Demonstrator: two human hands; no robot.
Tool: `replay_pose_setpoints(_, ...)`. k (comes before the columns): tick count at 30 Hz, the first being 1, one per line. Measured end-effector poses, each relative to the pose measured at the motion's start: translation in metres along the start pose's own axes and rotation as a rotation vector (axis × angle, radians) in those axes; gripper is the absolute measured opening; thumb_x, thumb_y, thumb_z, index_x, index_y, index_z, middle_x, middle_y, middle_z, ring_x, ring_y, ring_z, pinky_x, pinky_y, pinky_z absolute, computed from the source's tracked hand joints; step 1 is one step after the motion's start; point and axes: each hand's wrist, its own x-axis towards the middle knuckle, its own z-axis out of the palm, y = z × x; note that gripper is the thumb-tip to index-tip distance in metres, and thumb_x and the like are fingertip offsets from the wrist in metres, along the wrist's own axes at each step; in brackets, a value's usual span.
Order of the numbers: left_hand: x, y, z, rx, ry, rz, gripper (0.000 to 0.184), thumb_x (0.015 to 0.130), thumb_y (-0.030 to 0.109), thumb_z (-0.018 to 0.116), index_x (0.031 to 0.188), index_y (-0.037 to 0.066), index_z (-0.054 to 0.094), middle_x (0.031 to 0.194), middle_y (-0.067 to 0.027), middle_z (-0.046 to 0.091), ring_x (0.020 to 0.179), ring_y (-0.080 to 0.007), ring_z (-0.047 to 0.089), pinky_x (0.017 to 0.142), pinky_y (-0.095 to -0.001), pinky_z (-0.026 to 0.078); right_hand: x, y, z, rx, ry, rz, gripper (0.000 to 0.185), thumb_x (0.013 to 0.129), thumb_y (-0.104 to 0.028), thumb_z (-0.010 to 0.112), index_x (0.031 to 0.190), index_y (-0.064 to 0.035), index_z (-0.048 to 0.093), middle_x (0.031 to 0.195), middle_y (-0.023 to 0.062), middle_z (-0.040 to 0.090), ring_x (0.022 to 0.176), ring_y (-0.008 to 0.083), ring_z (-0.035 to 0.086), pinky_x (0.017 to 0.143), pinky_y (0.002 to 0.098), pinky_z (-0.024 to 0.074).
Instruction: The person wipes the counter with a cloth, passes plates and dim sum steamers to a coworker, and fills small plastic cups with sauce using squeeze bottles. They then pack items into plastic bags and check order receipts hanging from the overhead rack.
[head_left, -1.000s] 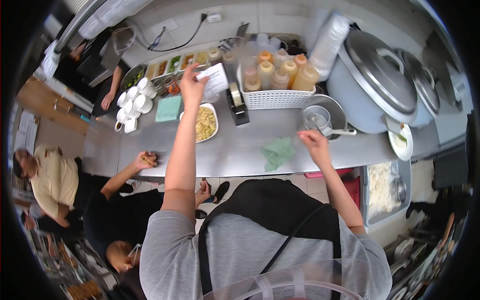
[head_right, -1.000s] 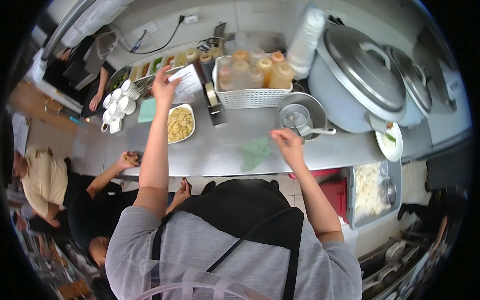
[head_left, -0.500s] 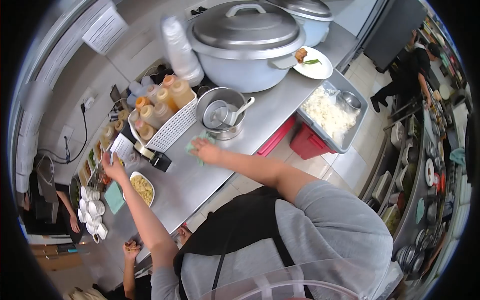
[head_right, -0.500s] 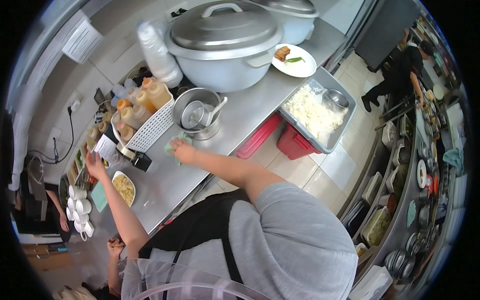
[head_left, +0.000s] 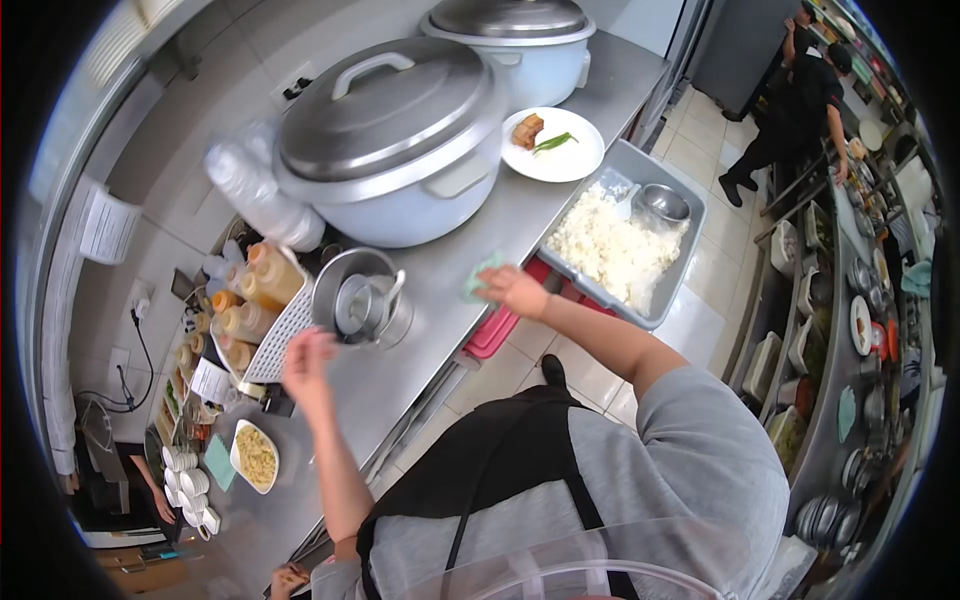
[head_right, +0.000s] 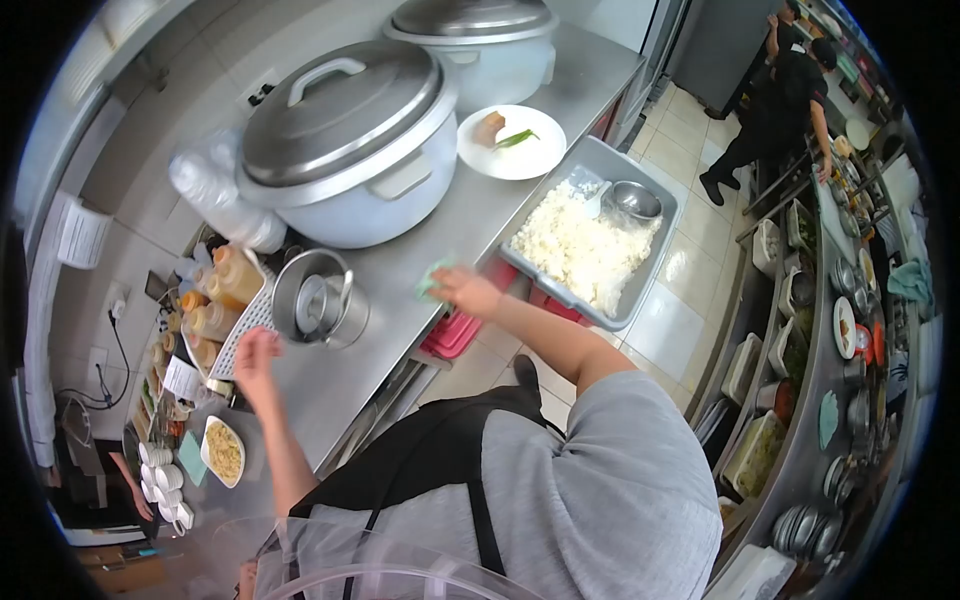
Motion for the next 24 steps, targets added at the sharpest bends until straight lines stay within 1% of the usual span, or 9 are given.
replay_pose_setpoints(4,-0.011,-0.023,0.150,-0.099,-0.450,-0.217,0.012,0.082,0.008,0.054,0.092,0.001,0.057,0.078,-0.0072,0.060,0.067,-0.0111,0.056,0.061,-0.0226,0.046,-0.032,0.104,-0.033,-0.112,-0.025,0.321,0.047,0.066,0.000,0.051,0.109,-0.0172,0.054,0.112,0.0106,0.047,0.101,0.0277,0.046,0.079,0.0359,0.0448)
replay_pose_setpoints(7,0.006,-0.061,0.235,-0.129,-0.567,-0.337,0.018,0.082,0.011,0.054,0.096,0.000,0.056,0.081,-0.0081,0.060,0.070,-0.0120,0.056,0.062,-0.0231,0.046,-0.073,0.184,-0.022,-0.150,0.077,0.612,0.045,0.066,0.000,0.051,0.107,-0.0155,0.056,0.099,0.0134,0.052,0.090,0.0295,0.050,0.072,0.0354,0.0463)
replay_pose_setpoints(9,0.026,-0.083,0.281,-0.090,-0.715,-0.515,0.029,0.082,0.016,0.055,0.105,-0.001,0.051,0.087,-0.0097,0.059,0.074,-0.0132,0.057,0.063,-0.0238,0.047,-0.105,0.237,-0.032,0.005,0.081,0.935,0.040,0.067,0.002,0.051,0.103,-0.0139,0.059,0.085,0.0156,0.055,0.078,0.0306,0.054,0.068,0.0350,0.0460)
replay_pose_setpoints(11,0.041,-0.095,0.318,-0.079,-0.730,-0.623,0.036,0.082,0.019,0.055,0.111,-0.001,0.046,0.092,-0.0117,0.058,0.076,-0.0158,0.057,0.064,-0.0254,0.048,-0.128,0.285,-0.054,0.071,0.178,1.129,0.035,0.068,0.001,0.052,0.098,-0.0145,0.062,0.091,0.0174,0.053,0.080,0.0312,0.053,0.070,0.0386,0.0457)
replay_pose_setpoints(13,0.053,-0.107,0.351,-0.071,-0.740,-0.740,0.044,0.082,0.021,0.055,0.117,-0.001,0.040,0.097,-0.0138,0.056,0.078,-0.0183,0.058,0.064,-0.0269,0.049,-0.116,0.313,-0.101,0.198,0.249,1.198,0.046,0.066,0.005,0.051,0.107,-0.0152,0.057,0.095,0.0171,0.053,0.083,0.0317,0.051,0.072,0.0387,0.0438)
replay_pose_setpoints(17,0.088,-0.118,0.423,-0.272,-0.528,-0.925,0.048,0.084,0.022,0.051,0.121,-0.002,0.033,0.106,-0.0188,0.050,0.087,-0.0268,0.057,0.076,-0.0354,0.049,-0.047,0.363,-0.133,0.001,0.429,0.735,0.062,0.064,0.009,0.048,0.121,-0.0158,0.044,0.098,0.0095,0.054,0.089,0.0298,0.048,0.080,0.0355,0.0397)
replay_pose_setpoints(21,0.118,-0.149,0.464,-0.525,-0.447,-1.105,0.044,0.086,0.022,0.047,0.120,-0.003,0.032,0.109,-0.0215,0.049,0.094,-0.0322,0.055,0.082,-0.0406,0.047,0.020,0.412,-0.110,-0.166,0.245,0.401,0.054,0.066,0.004,0.049,0.116,-0.0153,0.049,0.103,0.0043,0.052,0.095,0.0248,0.046,0.080,0.0356,0.0403)
replay_pose_setpoints(22,0.120,-0.155,0.470,-0.509,-0.432,-1.084,0.040,0.086,0.015,0.041,0.118,-0.005,0.032,0.111,-0.0234,0.047,0.096,-0.0348,0.053,0.081,-0.0457,0.047,0.033,0.418,-0.101,-0.163,0.242,0.404,0.054,0.066,0.004,0.049,0.116,-0.0153,0.049,0.103,0.0043,0.052,0.095,0.0248,0.046,0.080,0.0356,0.0403)
replay_pose_setpoints(24,0.121,-0.164,0.476,-0.524,-0.401,-1.076,0.039,0.085,0.012,0.040,0.118,-0.006,0.032,0.111,-0.0237,0.047,0.097,-0.0356,0.053,0.080,-0.0466,0.047,0.051,0.431,-0.083,-0.277,0.031,0.258,0.042,0.070,-0.003,0.049,0.110,-0.0168,0.053,0.104,-0.0003,0.050,0.099,0.0201,0.044,0.078,0.0351,0.0404)
